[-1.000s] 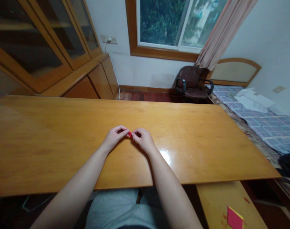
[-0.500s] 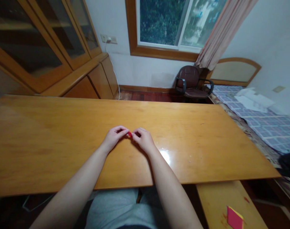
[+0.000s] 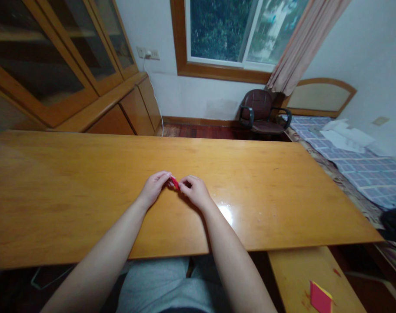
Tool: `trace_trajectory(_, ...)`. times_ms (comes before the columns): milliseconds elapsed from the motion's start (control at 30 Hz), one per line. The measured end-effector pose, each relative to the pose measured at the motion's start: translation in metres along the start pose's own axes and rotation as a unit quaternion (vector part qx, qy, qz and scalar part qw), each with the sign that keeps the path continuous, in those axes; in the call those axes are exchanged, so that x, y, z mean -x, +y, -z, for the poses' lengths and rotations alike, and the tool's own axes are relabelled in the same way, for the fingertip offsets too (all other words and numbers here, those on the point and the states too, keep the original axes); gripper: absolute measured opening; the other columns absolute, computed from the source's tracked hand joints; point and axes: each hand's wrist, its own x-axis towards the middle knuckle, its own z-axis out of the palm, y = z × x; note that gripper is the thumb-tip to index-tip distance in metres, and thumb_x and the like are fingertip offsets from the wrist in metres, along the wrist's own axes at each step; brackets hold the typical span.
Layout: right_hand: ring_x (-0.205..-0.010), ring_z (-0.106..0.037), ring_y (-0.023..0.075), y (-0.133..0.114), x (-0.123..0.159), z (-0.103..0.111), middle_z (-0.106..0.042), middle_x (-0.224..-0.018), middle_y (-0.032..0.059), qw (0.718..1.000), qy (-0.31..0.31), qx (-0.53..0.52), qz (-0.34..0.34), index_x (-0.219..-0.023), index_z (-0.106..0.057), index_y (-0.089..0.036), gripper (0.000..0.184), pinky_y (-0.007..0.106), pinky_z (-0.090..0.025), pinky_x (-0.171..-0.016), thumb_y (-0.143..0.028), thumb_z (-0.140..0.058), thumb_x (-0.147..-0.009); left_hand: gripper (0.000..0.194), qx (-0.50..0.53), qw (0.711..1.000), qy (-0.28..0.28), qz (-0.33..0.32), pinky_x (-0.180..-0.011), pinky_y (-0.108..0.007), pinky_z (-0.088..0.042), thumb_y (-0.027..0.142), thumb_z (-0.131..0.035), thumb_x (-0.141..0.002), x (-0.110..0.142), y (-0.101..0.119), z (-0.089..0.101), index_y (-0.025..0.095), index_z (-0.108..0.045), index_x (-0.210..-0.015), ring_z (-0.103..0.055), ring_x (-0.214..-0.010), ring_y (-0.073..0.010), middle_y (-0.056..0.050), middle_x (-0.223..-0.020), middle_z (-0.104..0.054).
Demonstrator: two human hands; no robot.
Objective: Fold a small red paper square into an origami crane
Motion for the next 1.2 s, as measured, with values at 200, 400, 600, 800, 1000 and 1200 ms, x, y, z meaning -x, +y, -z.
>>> trace_trajectory(200,-0.063,-0.06,0.0124,-0.0018,0.0,0.0005,-0.067,-0.071,0.0013,1.0,0.006,-0.025,-0.009,-0.081,-0.068,-0.017,0.013,0.023,-0.045,-0.063,-0.026,-0.061,-0.086,0.03,-0.005,1.0,0.003,-0.013,-0.065,-0.025,-0.048,0.044,-0.063,-0.081,0.0013,-0.0013,-0.0002,0.015,-0.066,-0.074,-0.061,-0.064,-0.0149,-0.002,-0.066,-0.066)
trace_trajectory(400,-0.063,-0.061,0.0124,-0.0026,0.0003,0.0011,-0.068,-0.073,0.002,0.999,-0.007,-0.038,-0.014,-0.081,-0.069,-0.016,0.014,0.022,-0.046,-0.062,-0.028,-0.062,-0.085,0.021,-0.011,1.0,-0.006,-0.006,-0.069,-0.027,-0.049,0.035,-0.068,-0.078,0.0023,-0.0019,0.0,0.015,-0.065,-0.074,-0.062,-0.067,-0.0156,-0.003,-0.071,-0.068)
trace_trajectory(600,-0.065,-0.061,0.0128,-0.0034,-0.0003,0.003,-0.069,-0.074,0.0029,0.998,-0.035,-0.048,-0.016,-0.082,-0.069,-0.016,0.017,0.022,-0.046,-0.063,-0.03,-0.062,-0.085,0.019,-0.028,0.999,0.0,-0.021,-0.069,-0.026,-0.047,0.033,-0.066,-0.078,0.0036,0.0005,0.0006,0.016,-0.065,-0.07,-0.06,-0.066,-0.0146,-0.002,-0.068,-0.066)
trace_trajectory(800,-0.068,-0.063,0.0144,-0.0058,-0.0013,0.0024,-0.071,-0.078,0.0049,0.995,-0.038,-0.091,-0.013,-0.084,-0.07,-0.015,0.025,0.025,-0.048,-0.066,-0.04,-0.064,-0.085,0.019,-0.052,0.998,0.004,-0.041,-0.071,-0.026,-0.047,0.035,-0.068,-0.077,0.0021,-0.001,0.0002,0.016,-0.066,-0.071,-0.06,-0.069,-0.015,-0.001,-0.07,-0.066)
trace_trajectory(1000,-0.069,-0.061,0.0139,-0.0051,-0.0016,0.0017,-0.07,-0.077,0.0033,0.998,-0.038,-0.051,-0.018,-0.081,-0.072,-0.017,0.024,0.024,-0.046,-0.066,-0.038,-0.062,-0.087,0.022,-0.077,0.996,-0.01,-0.033,-0.07,-0.026,-0.047,0.037,-0.066,-0.079,0.0015,-0.0029,-0.0002,0.016,-0.066,-0.072,-0.06,-0.069,-0.0153,-0.002,-0.07,-0.067)
trace_trajectory(1200,-0.064,-0.057,0.0124,-0.0058,-0.0016,0.0025,-0.068,-0.071,0.0018,0.997,-0.038,-0.065,-0.022,-0.078,-0.071,-0.016,0.024,0.022,-0.043,-0.062,-0.036,-0.061,-0.087,0.023,-0.063,0.998,-0.016,-0.007,-0.068,-0.026,-0.047,0.038,-0.066,-0.078,0.0016,-0.003,-0.0012,0.016,-0.066,-0.072,-0.059,-0.067,-0.0147,-0.001,-0.069,-0.066)
